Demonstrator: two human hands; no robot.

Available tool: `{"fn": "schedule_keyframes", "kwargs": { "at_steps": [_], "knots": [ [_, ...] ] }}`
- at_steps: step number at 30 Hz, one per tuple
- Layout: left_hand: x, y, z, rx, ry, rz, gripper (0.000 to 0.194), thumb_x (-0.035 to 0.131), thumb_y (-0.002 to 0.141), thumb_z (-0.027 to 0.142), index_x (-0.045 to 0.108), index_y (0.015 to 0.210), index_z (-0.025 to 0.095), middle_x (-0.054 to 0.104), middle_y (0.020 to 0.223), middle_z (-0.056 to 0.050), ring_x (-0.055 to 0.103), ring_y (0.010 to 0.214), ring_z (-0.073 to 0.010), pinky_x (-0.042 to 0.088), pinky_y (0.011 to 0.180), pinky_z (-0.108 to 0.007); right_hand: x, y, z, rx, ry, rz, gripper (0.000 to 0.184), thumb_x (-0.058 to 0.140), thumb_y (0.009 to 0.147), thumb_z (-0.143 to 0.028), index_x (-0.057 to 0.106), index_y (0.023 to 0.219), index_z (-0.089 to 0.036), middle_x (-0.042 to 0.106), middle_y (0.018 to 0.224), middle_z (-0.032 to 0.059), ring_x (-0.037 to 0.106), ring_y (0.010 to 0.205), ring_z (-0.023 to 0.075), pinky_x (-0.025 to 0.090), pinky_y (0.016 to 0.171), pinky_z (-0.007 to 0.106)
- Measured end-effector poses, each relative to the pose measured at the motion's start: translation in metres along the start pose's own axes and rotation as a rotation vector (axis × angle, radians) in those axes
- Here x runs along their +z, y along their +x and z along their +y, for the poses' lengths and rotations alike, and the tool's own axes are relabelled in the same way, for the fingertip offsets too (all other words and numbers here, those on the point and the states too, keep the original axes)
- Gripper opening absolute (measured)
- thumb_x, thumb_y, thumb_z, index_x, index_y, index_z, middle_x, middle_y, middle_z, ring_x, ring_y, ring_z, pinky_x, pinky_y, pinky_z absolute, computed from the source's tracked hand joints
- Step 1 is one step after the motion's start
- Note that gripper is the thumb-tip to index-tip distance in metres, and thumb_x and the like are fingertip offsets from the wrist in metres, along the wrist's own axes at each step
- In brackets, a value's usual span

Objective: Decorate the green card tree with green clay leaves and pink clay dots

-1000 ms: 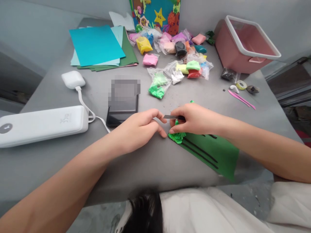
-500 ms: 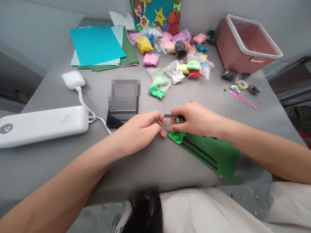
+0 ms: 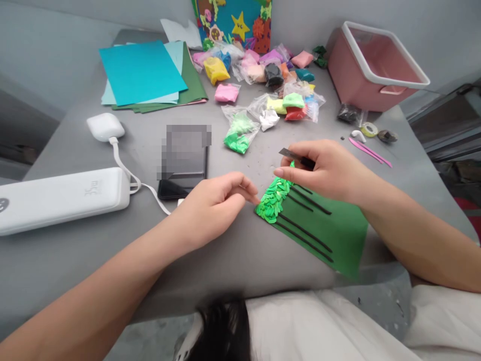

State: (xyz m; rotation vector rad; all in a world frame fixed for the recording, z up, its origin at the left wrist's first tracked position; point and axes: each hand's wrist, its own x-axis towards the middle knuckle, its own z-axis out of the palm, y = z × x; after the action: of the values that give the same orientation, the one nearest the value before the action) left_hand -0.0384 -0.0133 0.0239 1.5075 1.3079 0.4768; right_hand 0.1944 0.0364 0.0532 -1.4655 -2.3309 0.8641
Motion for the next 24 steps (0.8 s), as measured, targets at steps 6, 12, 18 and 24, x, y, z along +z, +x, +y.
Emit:
{"fn": "schedule_keyframes", "kwargs": {
  "at_steps": [6,12,18,24],
  "knots": [
    [0.004,0.01,-0.004,0.054,-0.447,0.135,0.031,0.054,0.08,0.008,0.064,0.107,0.019,0.076,0.118,-0.005,0.064,0.121,-0.0228,0.047,0.099,-0.034,0.011,0.0,-0.003,-0.304,0.034,0.027,0.009,0.068,0.09,-0.023,0.073,0.089,-0.015,0.053,0.062,-0.0054,0.043,0.056,0.0071,0.034,0.058,0.023],
    [0.013,0.009,0.005,-0.026,-0.898,0.096,0.043,0.075,0.078,0.007,0.065,0.117,0.022,0.074,0.112,-0.004,0.072,0.104,-0.0182,0.055,0.093,-0.027,0.02,0.007,-0.009,-0.536,0.069,0.095,0.015,0.07,0.092,-0.027,0.077,0.099,-0.017,0.069,0.081,0.0014,0.056,0.07,0.0108,0.043,0.068,0.024],
    [0.017,0.002,0.007,-0.034,-0.997,-0.056,0.096,0.079,0.074,0.006,0.038,0.153,0.04,0.073,0.119,-0.002,0.074,0.103,-0.0193,0.058,0.09,-0.029,0.025,0.008,-0.006,-0.643,0.226,-0.009,0.018,0.076,0.089,-0.021,0.079,0.106,-0.017,0.072,0.096,0.0055,0.067,0.083,0.0129,0.051,0.076,0.024],
    [0.02,0.004,0.008,-0.024,-0.981,-0.065,0.093,0.081,0.076,0.009,0.038,0.154,0.036,0.075,0.109,0.0,0.074,0.101,-0.0165,0.057,0.091,-0.026,0.027,0.007,-0.004,-0.626,0.223,0.009,0.011,0.071,0.091,-0.019,0.078,0.1,-0.017,0.07,0.089,0.003,0.065,0.08,0.0116,0.05,0.073,0.023]
  ]
}}
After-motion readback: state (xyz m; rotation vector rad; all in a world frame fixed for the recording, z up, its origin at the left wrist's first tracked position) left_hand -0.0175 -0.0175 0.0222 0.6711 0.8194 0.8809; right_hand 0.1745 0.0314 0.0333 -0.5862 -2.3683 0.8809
